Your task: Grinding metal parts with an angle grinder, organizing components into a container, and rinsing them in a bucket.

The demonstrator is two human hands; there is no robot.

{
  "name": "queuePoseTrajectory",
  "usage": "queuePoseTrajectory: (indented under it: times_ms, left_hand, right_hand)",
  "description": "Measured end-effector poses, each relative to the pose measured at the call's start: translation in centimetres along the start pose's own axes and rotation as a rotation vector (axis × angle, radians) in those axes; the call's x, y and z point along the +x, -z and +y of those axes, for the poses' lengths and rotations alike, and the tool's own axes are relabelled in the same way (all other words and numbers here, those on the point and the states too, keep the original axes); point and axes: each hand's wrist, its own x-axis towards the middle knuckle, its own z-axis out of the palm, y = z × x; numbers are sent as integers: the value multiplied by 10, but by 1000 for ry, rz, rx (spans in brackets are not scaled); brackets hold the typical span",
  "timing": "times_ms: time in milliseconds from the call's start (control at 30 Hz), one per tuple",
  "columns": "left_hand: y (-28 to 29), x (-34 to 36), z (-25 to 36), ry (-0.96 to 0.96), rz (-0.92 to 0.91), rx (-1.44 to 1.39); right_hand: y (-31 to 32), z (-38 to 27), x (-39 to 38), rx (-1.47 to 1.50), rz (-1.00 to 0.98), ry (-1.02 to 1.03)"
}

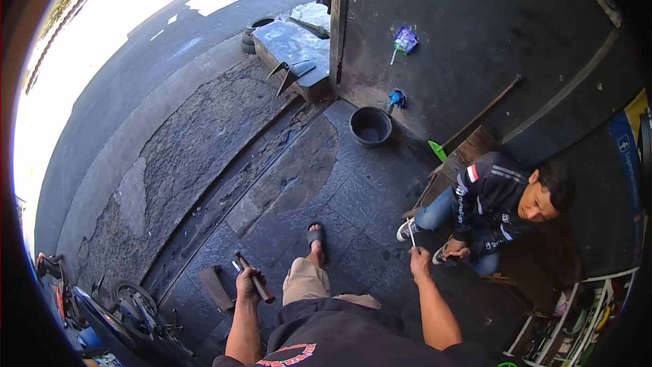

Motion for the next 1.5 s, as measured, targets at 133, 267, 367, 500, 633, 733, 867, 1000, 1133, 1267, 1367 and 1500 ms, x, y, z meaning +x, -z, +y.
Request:
queuePoseTrajectory:
  times_ms: [133,267,367,500,633,733,867,1000,1133,1267,1367,1500]
  left_hand:
    - [-115,140,63,-7,12,123]
    - [-236,219,84,26,87,356]
    - [-337,263,75,-16,-48,562]
    - [-483,339,12,99,-88,593]
    - [-616,420,-69,223,16,701]
    - [-694,463,-110,57,-55,725]
    - [-761,503,-139,-21,64,936]
    - [-789,564,-175,158,65,782]
    - [-775,592,-209,259,-36,829]
    - [-764,599,-217,322,-99,692]
    - [-770,606,-215,317,-93,636]
    - [-781,623,-212,271,-58,750]
  right_hand:
    - [-80,-46,148,205,42,-101]
    - [-132,-70,232,47,-32,-66]
    - [-162,-99,299,214,-105,-299]
    - [-217,-135,425,593,-237,-754]
    - [-276,-146,568,526,-316,-841]
    - [-296,-136,653,261,-313,-786]
    - [-311,-125,725,166,-458,-674]
    - [-332,-117,723,-198,-467,-355]
    - [-345,-116,703,-181,-473,-405]
    - [-344,-124,703,-190,-543,-327]
    - [-337,-133,713,-270,-647,-327]
    - [-322,-145,733,-423,-459,-324]
